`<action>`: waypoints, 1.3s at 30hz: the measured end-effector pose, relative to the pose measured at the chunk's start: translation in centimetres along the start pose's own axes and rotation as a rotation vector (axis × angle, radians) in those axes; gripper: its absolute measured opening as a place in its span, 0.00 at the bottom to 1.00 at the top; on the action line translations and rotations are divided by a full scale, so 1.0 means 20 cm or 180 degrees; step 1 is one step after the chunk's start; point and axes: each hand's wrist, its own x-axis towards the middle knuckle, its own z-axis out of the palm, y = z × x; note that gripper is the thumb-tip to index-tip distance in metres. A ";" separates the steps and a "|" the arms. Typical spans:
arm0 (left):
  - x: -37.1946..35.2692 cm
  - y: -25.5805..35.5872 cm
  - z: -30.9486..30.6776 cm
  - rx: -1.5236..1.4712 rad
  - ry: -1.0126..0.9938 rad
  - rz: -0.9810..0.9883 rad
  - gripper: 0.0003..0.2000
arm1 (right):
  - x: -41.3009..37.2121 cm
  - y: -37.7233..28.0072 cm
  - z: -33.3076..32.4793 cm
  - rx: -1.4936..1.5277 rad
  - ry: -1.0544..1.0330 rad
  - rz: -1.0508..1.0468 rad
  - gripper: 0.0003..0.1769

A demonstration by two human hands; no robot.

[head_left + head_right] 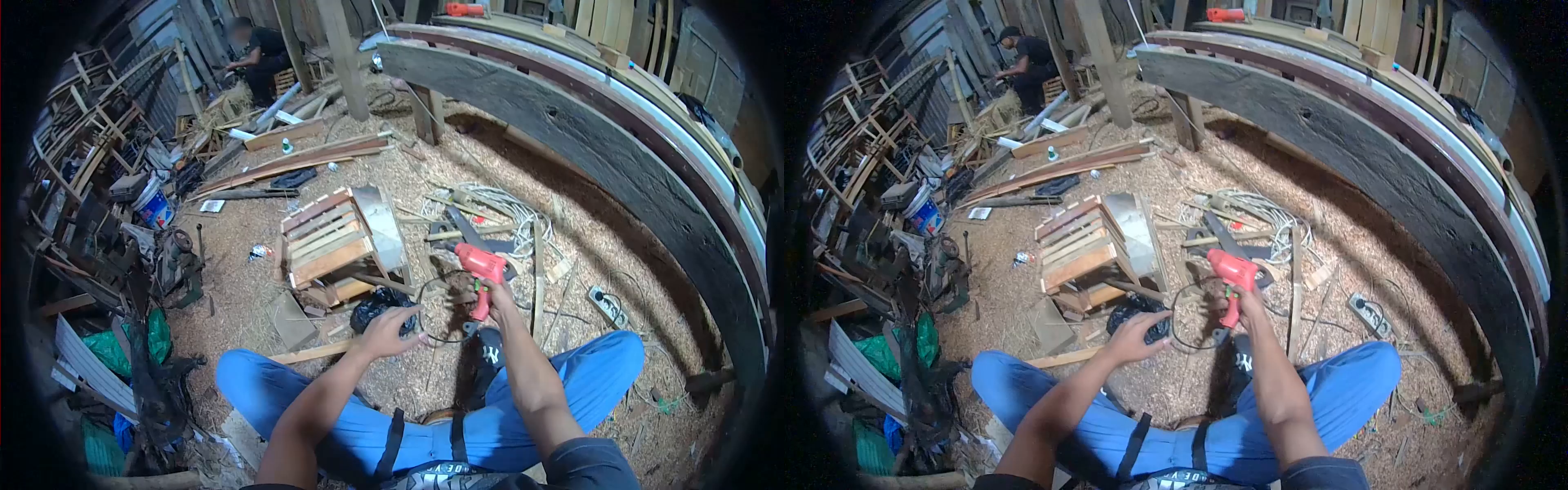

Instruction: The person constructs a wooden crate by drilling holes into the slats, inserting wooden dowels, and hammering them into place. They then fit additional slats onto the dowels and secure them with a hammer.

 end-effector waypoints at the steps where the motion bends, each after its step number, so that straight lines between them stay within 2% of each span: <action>1: 0.00 0.03 -0.03 0.0125 0.0104 0.0084 0.34 | 0.01 -0.06 0.01 0.0003 -0.0026 0.0001 0.25; 3: 0.02 0.07 -0.10 0.0079 0.0171 0.0128 0.33 | -0.01 -0.19 0.05 -0.0340 -0.0092 -0.0232 0.24; 5: 0.03 0.12 -0.18 0.0129 0.0343 0.0217 0.33 | 0.11 -0.22 0.01 -0.0531 -0.0189 -0.0462 0.20; 6: 0.03 0.13 -0.22 0.0163 0.0460 0.0318 0.32 | 0.05 -0.30 0.10 -0.0487 -0.0234 -0.0473 0.17; 9: 0.04 0.15 -0.35 0.0193 0.0837 0.0636 0.31 | -0.13 -0.51 0.35 -0.0627 -0.0336 -0.0613 0.20; 11: 0.01 0.18 -0.47 0.0327 0.0925 0.0528 0.30 | -0.10 -0.55 0.38 -0.0720 -0.0450 -0.0596 0.23; 13: 0.00 0.18 -0.59 0.0400 0.1028 0.0360 0.28 | -0.11 -0.61 0.45 -0.1195 -0.0760 -0.0908 0.23; 14: -0.01 0.19 -0.64 0.0617 0.1323 0.0500 0.26 | -0.06 -0.62 0.47 -0.1603 -0.0755 -0.1147 0.23; 17: -0.01 0.13 -0.75 0.0914 0.1724 0.0450 0.21 | -0.09 -0.74 0.64 -0.2115 -0.0934 -0.1489 0.23; 18: -0.01 0.11 -0.76 0.0899 0.1756 0.0435 0.21 | -0.14 -0.80 0.74 -0.2212 -0.1174 -0.1507 0.24; 19: -0.01 0.09 -0.78 0.1110 0.1776 0.0236 0.22 | -0.18 -0.87 0.82 -0.2242 -0.1190 -0.1511 0.24; 21: 0.00 0.08 -0.78 0.1294 0.1803 0.0034 0.24 | -0.23 -0.99 0.96 -0.3080 -0.1336 -0.1109 0.25; 23: 0.00 0.12 -0.77 0.1781 0.1739 -0.0383 0.31 | -0.24 -1.05 1.07 -0.3091 -0.1543 -0.1142 0.26; 25: 0.00 0.12 -0.76 0.1781 0.1663 -0.0491 0.34 | -0.20 -1.08 1.17 -0.2944 -0.2171 -0.1527 0.28; 26: 0.00 0.11 -0.76 0.1801 0.1578 -0.0595 0.37 | -0.18 -1.12 1.20 -0.3264 -0.2217 -0.1615 0.29; 27: 0.00 0.10 -0.75 0.1795 0.1579 -0.0606 0.37 | -0.20 -1.15 1.28 -0.3303 -0.2413 -0.1687 0.29; 31: 0.00 0.06 -0.72 0.1865 0.1560 -0.0793 0.40 | -0.21 -1.21 1.49 -0.3608 -0.2466 -0.1413 0.33; 33: 0.01 0.05 -0.71 0.1921 0.1512 -0.0821 0.41 | -0.19 -1.22 1.57 -0.3952 -0.2745 -0.1545 0.33; 34: 0.01 0.05 -0.70 0.1902 0.1528 -0.0775 0.41 | -0.23 -1.23 1.63 -0.4083 -0.2646 -0.1273 0.35; 35: 0.01 0.04 -0.70 0.1883 0.1545 -0.0730 0.42 | -0.24 -1.25 1.68 -0.4083 -0.2641 -0.1269 0.35; 37: 0.02 0.05 -0.70 0.1892 0.1527 -0.0755 0.41 | -0.26 -1.27 1.76 -0.4593 -0.2803 -0.1359 0.36; 39: 0.02 0.04 -0.69 0.1873 0.1528 -0.0810 0.41 | -0.31 -1.28 1.84 -0.4563 -0.2817 -0.0996 0.36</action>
